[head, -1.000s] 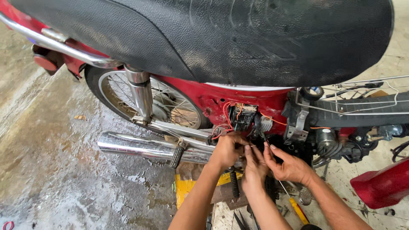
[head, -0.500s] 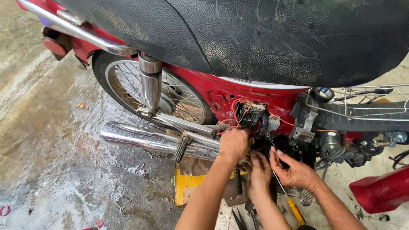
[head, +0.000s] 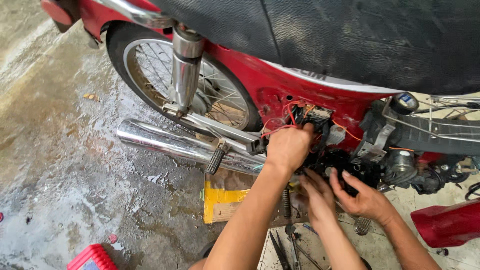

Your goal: The person uses pliers to cut and strip wires near the rear section of a red motorcycle. They then use their hands to connect and arrange the exposed wires within the motorcycle's frame.

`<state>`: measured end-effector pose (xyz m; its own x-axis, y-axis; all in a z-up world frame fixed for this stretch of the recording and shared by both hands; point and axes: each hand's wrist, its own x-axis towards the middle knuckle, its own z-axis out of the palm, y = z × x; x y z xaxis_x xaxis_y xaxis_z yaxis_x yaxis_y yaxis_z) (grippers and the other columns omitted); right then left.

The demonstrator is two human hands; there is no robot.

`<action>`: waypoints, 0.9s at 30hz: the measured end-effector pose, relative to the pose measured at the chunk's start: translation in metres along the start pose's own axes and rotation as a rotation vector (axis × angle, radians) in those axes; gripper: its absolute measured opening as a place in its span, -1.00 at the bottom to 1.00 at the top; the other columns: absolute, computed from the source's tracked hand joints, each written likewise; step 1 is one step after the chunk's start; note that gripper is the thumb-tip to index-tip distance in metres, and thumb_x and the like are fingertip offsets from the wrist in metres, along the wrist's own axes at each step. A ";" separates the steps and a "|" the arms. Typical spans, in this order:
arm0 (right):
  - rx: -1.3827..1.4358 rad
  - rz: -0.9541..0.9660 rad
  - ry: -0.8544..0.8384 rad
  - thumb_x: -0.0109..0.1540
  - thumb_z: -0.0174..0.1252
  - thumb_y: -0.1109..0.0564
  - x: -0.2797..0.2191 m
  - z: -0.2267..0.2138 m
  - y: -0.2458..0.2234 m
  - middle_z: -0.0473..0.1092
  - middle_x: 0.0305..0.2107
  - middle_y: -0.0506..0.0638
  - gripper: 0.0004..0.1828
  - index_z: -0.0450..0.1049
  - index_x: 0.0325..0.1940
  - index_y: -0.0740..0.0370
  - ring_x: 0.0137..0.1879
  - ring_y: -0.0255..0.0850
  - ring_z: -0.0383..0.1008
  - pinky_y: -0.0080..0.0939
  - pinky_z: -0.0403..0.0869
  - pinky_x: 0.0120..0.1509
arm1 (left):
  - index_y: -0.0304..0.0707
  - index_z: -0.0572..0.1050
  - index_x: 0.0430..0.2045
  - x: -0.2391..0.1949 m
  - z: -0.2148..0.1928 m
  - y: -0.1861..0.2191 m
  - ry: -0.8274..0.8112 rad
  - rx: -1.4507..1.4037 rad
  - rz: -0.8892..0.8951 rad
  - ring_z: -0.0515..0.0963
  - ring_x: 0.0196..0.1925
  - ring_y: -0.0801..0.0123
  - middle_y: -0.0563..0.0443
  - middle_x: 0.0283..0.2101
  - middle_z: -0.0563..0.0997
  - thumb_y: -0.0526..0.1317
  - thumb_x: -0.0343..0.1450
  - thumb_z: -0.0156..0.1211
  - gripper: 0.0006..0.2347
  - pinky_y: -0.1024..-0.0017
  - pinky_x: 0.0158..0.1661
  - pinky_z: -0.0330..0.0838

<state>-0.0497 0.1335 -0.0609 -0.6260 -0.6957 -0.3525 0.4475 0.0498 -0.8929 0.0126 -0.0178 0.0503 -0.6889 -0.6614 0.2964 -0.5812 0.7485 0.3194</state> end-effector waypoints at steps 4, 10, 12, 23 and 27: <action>-0.611 -0.235 0.106 0.25 0.24 0.09 -0.048 0.011 -0.065 0.43 -0.42 -0.03 -0.58 0.51 0.20 0.14 -0.43 -0.29 0.34 -0.31 0.32 -0.38 | -0.25 0.48 -0.27 0.004 -0.013 0.002 -0.113 -0.164 -0.052 0.67 -0.30 -0.29 -0.28 -0.42 0.68 -0.19 0.47 -0.01 -0.85 -0.15 -0.38 0.50; -1.193 -0.822 0.234 0.21 0.37 -0.06 0.030 0.004 -0.104 0.55 -0.31 0.01 -0.61 0.65 0.08 0.07 -0.15 -0.01 0.59 -0.01 0.52 -0.01 | -0.28 0.54 -0.16 -0.002 -0.032 0.003 -0.198 -0.314 -0.059 0.71 -0.13 -0.22 -0.28 -0.29 0.70 -0.20 0.39 0.00 -0.75 -0.18 -0.13 0.59; -1.250 -0.757 0.223 0.21 0.32 -0.10 0.048 0.008 -0.112 0.56 -0.32 0.00 -0.66 0.67 0.00 0.05 -0.15 -0.01 0.61 0.02 0.55 0.01 | -0.27 0.55 -0.16 -0.004 -0.042 0.003 -0.224 -0.307 -0.064 0.71 -0.11 -0.21 -0.26 -0.29 0.70 -0.19 0.36 0.03 -0.74 -0.17 -0.12 0.59; -1.015 -0.419 -0.034 0.30 0.29 -0.02 0.039 -0.039 -0.097 0.54 -0.55 0.17 -0.80 0.70 -0.21 0.12 -0.34 -0.08 0.54 0.01 0.49 -0.23 | -0.20 0.57 -0.15 -0.006 -0.051 -0.001 -0.238 -0.227 -0.085 0.72 -0.16 -0.17 -0.21 -0.37 0.69 -0.17 0.37 0.06 -0.75 -0.08 -0.17 0.62; -0.836 -0.434 -0.025 0.26 0.33 0.10 0.048 -0.047 -0.087 0.43 -0.67 0.14 -0.83 0.66 -0.13 0.22 -0.56 -0.14 0.42 -0.12 0.46 -0.41 | -0.12 0.53 -0.12 -0.012 -0.037 -0.006 -0.196 -0.191 -0.071 0.74 -0.24 -0.17 -0.15 -0.31 0.70 -0.18 0.36 0.04 -0.75 -0.08 -0.22 0.63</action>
<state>-0.1486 0.1291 -0.0133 -0.6122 -0.7887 0.0560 -0.4317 0.2740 -0.8594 0.0402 -0.0159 0.0787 -0.7310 -0.6760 0.0931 -0.5515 0.6656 0.5029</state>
